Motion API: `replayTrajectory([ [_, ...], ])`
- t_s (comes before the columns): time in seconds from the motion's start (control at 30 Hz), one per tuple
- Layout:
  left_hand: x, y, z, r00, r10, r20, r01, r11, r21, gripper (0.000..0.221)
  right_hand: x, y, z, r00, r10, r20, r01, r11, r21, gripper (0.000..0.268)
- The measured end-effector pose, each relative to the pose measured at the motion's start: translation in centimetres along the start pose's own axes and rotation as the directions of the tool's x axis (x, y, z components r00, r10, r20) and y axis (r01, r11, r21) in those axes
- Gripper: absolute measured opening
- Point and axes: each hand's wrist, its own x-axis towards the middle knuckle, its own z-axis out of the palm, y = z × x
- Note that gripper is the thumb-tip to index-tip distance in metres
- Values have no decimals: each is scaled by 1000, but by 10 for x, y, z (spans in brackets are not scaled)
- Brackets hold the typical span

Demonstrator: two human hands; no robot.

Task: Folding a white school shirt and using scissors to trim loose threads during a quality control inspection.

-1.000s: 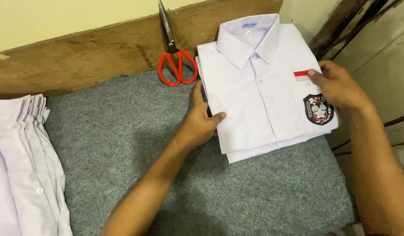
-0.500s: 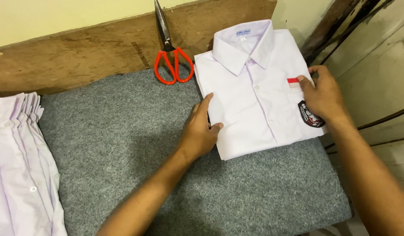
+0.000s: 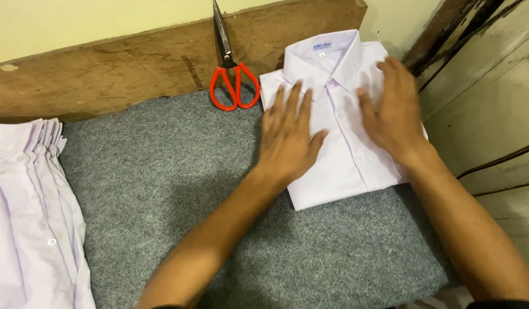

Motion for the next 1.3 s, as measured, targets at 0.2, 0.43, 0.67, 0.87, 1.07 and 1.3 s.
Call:
replayTrajectory([
  [0.2,70,-13,51,976,34,-215,28,959,281,80,69,-26,20,980,86,177,-80,996,-41,68],
  [0.43,72,-31,65,986,-49,-158,66,993,103,82,61,-27,60,987,100,130,-102,995,11,63],
  [0.67,54,-30,58,993,51,-106,-53,998,-18,96,53,-15,42,986,155,57,-160,980,116,78],
  [0.87,-28,18,14,916,308,258,-299,951,-74,83,13,8,5,877,373,303,-348,928,-135,65],
  [1.07,-34,25,6,836,272,476,-275,959,-66,82,4,33,26,755,427,498,-480,877,-23,66],
  [1.3,-36,24,-4,849,306,431,-284,952,-116,76,5,6,7,797,378,471,-509,840,187,66],
])
